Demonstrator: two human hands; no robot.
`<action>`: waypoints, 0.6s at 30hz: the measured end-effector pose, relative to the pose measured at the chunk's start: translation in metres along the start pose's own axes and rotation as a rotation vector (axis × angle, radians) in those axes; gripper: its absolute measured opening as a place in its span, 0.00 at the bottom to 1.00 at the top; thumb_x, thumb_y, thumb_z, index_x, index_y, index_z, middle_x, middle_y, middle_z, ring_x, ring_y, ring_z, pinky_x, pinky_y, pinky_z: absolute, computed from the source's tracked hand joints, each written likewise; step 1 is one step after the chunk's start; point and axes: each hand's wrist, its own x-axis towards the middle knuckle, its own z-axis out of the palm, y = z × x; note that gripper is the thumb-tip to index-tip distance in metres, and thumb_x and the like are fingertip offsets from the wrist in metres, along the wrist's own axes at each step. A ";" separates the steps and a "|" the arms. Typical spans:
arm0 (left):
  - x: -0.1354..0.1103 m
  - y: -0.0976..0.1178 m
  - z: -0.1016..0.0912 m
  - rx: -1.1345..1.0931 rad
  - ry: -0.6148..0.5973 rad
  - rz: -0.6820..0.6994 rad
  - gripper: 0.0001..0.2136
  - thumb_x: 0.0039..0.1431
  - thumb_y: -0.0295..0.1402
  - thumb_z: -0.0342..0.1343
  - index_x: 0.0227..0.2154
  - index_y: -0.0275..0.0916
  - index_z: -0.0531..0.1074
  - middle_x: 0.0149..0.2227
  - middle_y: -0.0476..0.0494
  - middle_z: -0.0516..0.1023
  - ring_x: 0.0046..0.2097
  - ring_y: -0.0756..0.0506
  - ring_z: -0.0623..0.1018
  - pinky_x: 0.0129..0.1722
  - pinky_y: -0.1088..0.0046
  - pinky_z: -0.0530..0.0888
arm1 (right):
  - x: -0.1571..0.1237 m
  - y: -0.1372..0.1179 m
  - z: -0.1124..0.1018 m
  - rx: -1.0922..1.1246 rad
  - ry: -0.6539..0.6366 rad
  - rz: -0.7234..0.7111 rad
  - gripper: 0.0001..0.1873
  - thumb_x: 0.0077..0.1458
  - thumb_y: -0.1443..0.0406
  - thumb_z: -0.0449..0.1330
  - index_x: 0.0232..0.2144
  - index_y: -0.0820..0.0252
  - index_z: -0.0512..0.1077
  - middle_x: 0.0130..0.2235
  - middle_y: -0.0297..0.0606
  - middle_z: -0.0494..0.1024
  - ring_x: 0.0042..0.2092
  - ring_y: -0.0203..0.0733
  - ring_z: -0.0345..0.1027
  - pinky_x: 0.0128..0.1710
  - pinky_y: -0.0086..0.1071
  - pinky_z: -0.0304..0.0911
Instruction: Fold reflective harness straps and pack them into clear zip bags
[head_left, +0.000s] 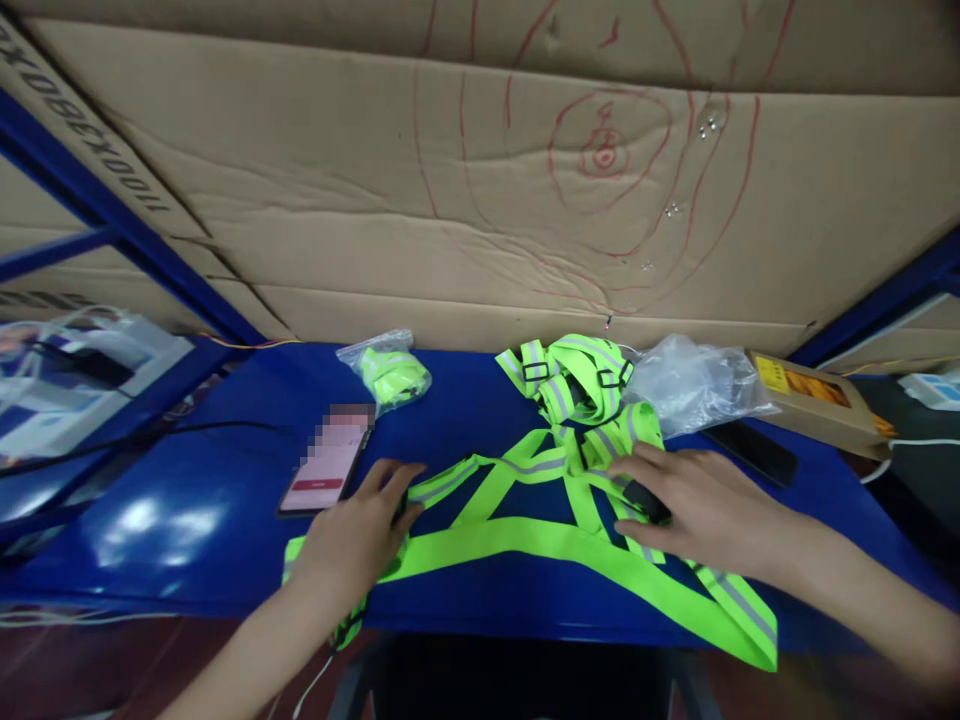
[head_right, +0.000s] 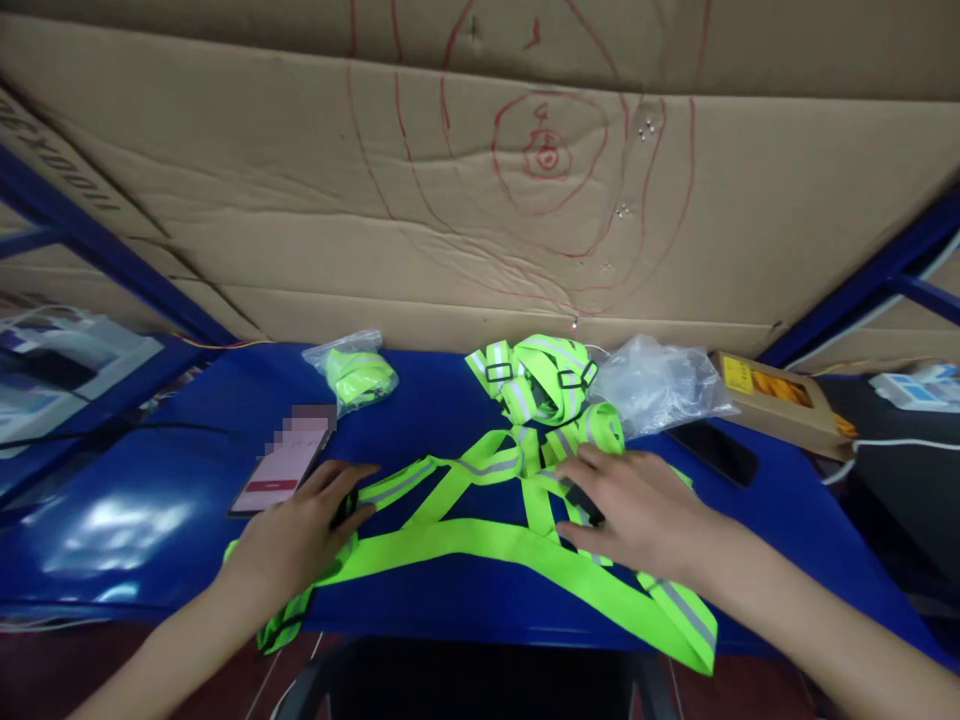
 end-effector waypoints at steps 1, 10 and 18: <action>-0.002 0.008 -0.002 0.038 -0.002 0.016 0.20 0.70 0.37 0.47 0.61 0.47 0.71 0.59 0.37 0.75 0.37 0.39 0.84 0.28 0.66 0.75 | -0.006 -0.001 0.005 -0.051 -0.001 0.004 0.22 0.63 0.52 0.62 0.56 0.53 0.74 0.52 0.44 0.79 0.40 0.52 0.80 0.39 0.42 0.70; 0.012 0.036 -0.004 0.026 -0.145 0.212 0.21 0.70 0.34 0.49 0.63 0.52 0.70 0.61 0.41 0.75 0.41 0.35 0.85 0.33 0.64 0.78 | -0.040 0.014 0.036 -0.051 0.074 0.126 0.33 0.60 0.59 0.64 0.65 0.55 0.63 0.55 0.48 0.77 0.42 0.54 0.80 0.41 0.46 0.74; 0.012 -0.010 0.017 -0.354 0.108 0.208 0.19 0.66 0.49 0.54 0.52 0.45 0.73 0.53 0.39 0.78 0.46 0.37 0.83 0.43 0.62 0.78 | -0.098 0.050 0.054 0.125 0.220 0.239 0.19 0.61 0.62 0.59 0.55 0.52 0.71 0.56 0.45 0.75 0.54 0.52 0.76 0.51 0.44 0.73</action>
